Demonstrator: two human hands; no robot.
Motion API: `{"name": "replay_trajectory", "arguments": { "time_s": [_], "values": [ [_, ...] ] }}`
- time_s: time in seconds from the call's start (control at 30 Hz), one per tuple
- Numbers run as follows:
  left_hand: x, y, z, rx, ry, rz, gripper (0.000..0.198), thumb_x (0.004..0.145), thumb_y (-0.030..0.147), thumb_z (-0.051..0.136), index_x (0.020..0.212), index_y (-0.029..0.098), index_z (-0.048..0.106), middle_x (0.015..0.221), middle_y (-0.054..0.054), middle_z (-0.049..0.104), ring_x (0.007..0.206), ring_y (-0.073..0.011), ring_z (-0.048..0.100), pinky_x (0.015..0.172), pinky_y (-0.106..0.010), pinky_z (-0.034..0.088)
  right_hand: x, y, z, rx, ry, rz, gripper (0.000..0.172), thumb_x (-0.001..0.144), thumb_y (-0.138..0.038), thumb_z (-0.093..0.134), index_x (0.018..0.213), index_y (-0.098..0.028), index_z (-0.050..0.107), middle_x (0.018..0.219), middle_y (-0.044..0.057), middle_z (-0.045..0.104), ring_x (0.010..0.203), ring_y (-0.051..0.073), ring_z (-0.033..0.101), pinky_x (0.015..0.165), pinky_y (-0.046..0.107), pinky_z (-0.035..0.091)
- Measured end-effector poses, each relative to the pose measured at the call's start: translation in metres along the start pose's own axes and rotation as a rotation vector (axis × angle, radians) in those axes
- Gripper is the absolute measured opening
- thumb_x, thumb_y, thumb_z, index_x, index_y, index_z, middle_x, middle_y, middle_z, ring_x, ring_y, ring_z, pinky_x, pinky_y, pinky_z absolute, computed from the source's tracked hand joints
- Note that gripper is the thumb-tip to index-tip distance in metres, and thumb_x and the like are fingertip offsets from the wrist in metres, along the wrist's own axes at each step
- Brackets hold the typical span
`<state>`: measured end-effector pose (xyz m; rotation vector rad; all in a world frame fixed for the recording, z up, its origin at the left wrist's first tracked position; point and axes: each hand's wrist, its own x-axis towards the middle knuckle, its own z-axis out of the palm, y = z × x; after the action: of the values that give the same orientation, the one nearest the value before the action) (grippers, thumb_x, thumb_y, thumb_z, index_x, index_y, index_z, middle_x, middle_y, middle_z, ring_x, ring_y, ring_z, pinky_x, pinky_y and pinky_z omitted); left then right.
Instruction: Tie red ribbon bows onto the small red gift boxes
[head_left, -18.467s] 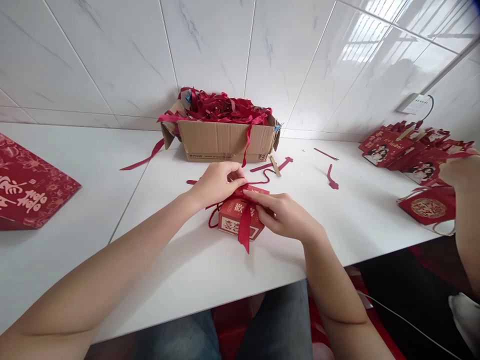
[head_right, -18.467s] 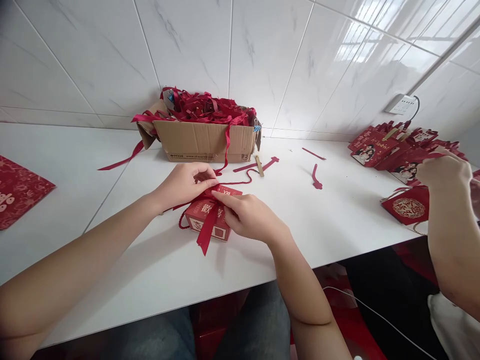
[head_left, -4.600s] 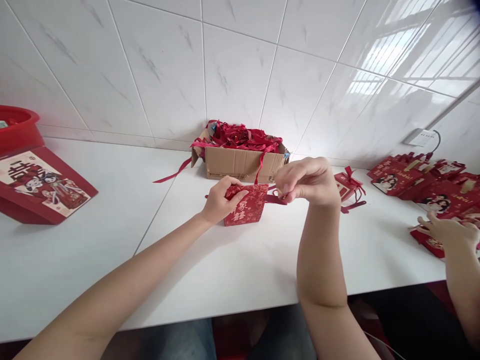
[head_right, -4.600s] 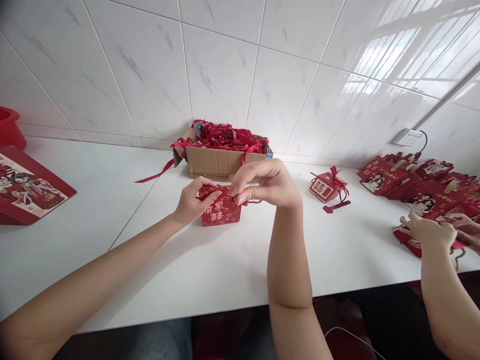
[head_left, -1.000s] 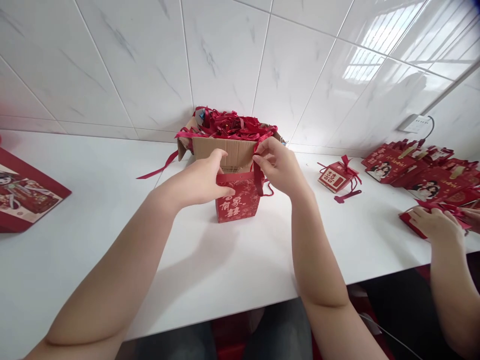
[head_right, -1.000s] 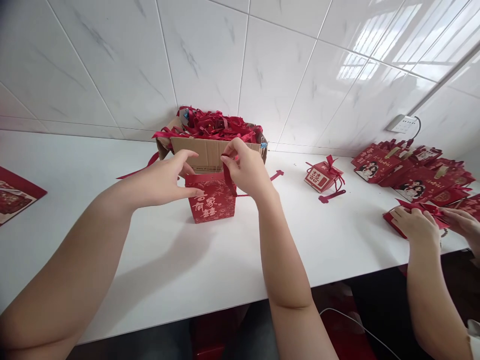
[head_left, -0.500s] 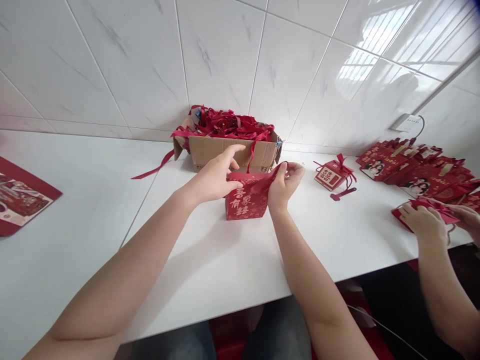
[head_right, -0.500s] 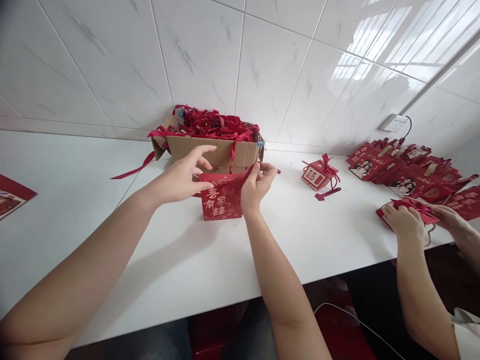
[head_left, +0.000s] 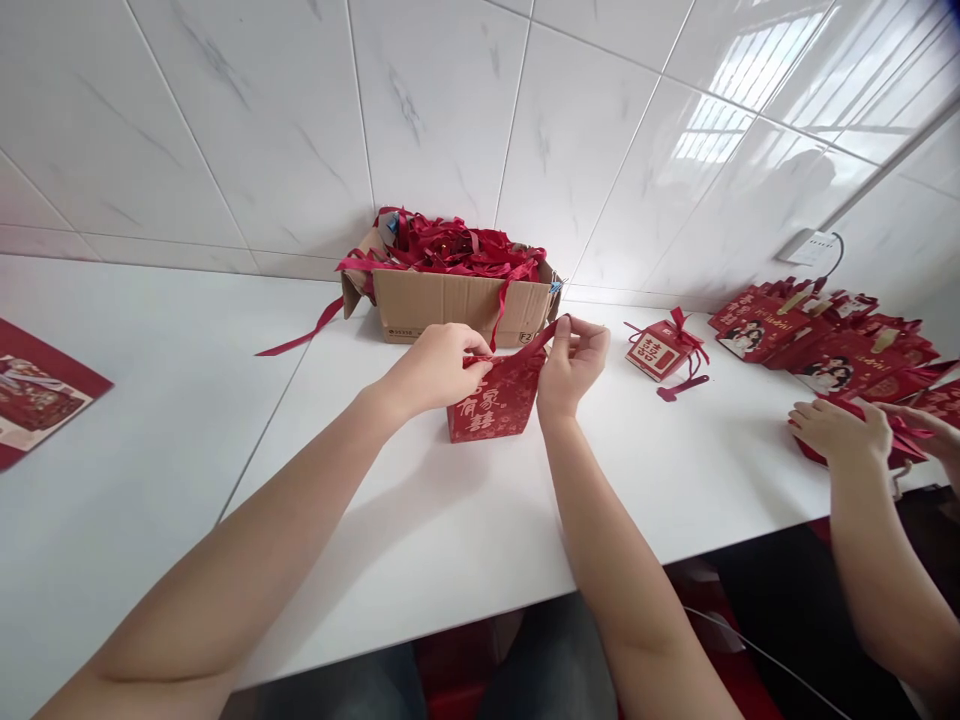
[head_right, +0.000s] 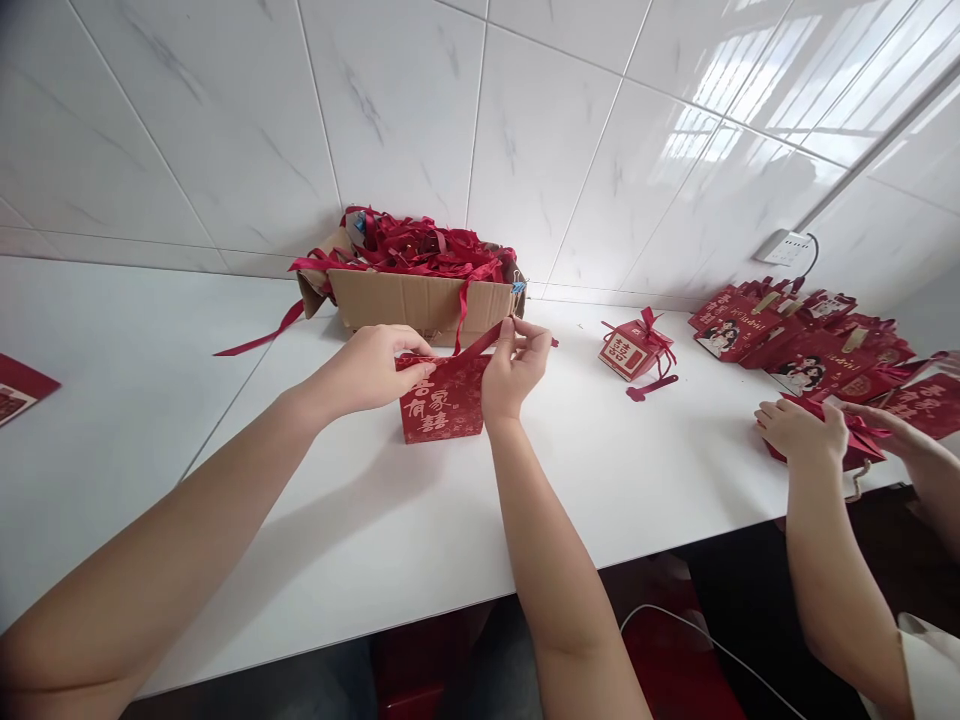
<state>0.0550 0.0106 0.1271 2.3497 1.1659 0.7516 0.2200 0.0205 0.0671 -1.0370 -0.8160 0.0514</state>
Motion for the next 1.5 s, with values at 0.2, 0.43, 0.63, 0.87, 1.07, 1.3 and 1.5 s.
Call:
{"name": "replay_trajectory", "arguments": {
  "time_s": [0.2, 0.43, 0.63, 0.87, 1.07, 1.3, 1.5],
  "values": [
    [0.005, -0.006, 0.004, 0.001, 0.027, -0.032, 0.017, 0.08, 0.023, 0.057, 0.088, 0.018, 0.072, 0.094, -0.004, 0.074, 0.085, -0.0211, 0.067, 0.071, -0.03, 0.05, 0.012, -0.013, -0.038, 0.026, -0.537, -0.131, 0.014, 0.076, -0.036, 0.073, 0.078, -0.023, 0.066, 0.112, 0.005, 0.062, 0.111, 0.022, 0.058, 0.092, 0.039, 0.048],
    [0.003, -0.007, 0.003, -0.017, 0.001, -0.048, 0.017, 0.08, 0.023, 0.057, 0.085, 0.018, 0.072, 0.088, -0.003, 0.074, 0.074, -0.0175, 0.065, 0.062, -0.027, 0.048, 0.007, -0.007, -0.04, -0.157, -0.81, -0.192, 0.005, 0.071, -0.027, 0.079, 0.073, -0.028, 0.075, 0.129, 0.002, 0.059, 0.124, 0.026, 0.048, 0.107, 0.051, 0.037],
    [0.002, -0.004, 0.002, -0.011, -0.008, -0.038, 0.018, 0.081, 0.024, 0.056, 0.085, 0.017, 0.072, 0.087, -0.003, 0.073, 0.068, -0.016, 0.063, 0.062, -0.027, 0.047, 0.004, -0.003, -0.036, -0.168, -0.77, -0.223, 0.004, 0.072, -0.026, 0.078, 0.073, -0.028, 0.075, 0.125, 0.002, 0.061, 0.121, 0.026, 0.05, 0.107, 0.051, 0.036],
    [0.002, -0.006, 0.002, -0.001, -0.015, -0.016, 0.019, 0.081, 0.024, 0.055, 0.087, 0.017, 0.072, 0.089, -0.004, 0.074, 0.07, -0.0163, 0.063, 0.065, -0.027, 0.048, 0.004, -0.005, -0.036, -0.173, -0.764, -0.216, 0.004, 0.073, -0.026, 0.077, 0.074, -0.028, 0.075, 0.124, 0.002, 0.062, 0.121, 0.026, 0.051, 0.105, 0.051, 0.038],
    [0.001, -0.005, 0.001, -0.01, -0.031, 0.015, 0.019, 0.08, 0.022, 0.054, 0.085, 0.018, 0.072, 0.088, -0.003, 0.073, 0.072, -0.0161, 0.063, 0.062, -0.026, 0.046, 0.0, -0.005, -0.034, -0.168, -0.755, -0.24, 0.005, 0.076, -0.026, 0.073, 0.073, -0.025, 0.069, 0.119, 0.004, 0.064, 0.116, 0.025, 0.055, 0.1, 0.048, 0.042],
    [0.001, -0.005, -0.003, -0.03, -0.071, 0.02, 0.019, 0.079, 0.021, 0.053, 0.084, 0.019, 0.072, 0.086, -0.002, 0.072, 0.074, -0.016, 0.063, 0.062, -0.025, 0.045, -0.007, -0.003, -0.031, 0.017, -0.714, -0.024, 0.032, 0.073, -0.032, 0.075, 0.092, -0.025, 0.05, 0.098, 0.002, 0.067, 0.09, 0.019, 0.066, 0.082, 0.037, 0.053],
    [-0.002, 0.001, 0.004, 0.059, -0.119, 0.031, 0.02, 0.074, 0.037, 0.062, 0.083, 0.02, 0.057, 0.088, -0.001, 0.066, 0.073, -0.0173, 0.059, 0.056, -0.027, 0.041, -0.007, -0.006, -0.031, -0.074, -0.729, 0.028, 0.022, 0.072, -0.036, 0.075, 0.078, -0.022, 0.06, 0.077, 0.001, 0.067, 0.071, 0.016, 0.063, 0.066, 0.031, 0.051]
  ]
}}
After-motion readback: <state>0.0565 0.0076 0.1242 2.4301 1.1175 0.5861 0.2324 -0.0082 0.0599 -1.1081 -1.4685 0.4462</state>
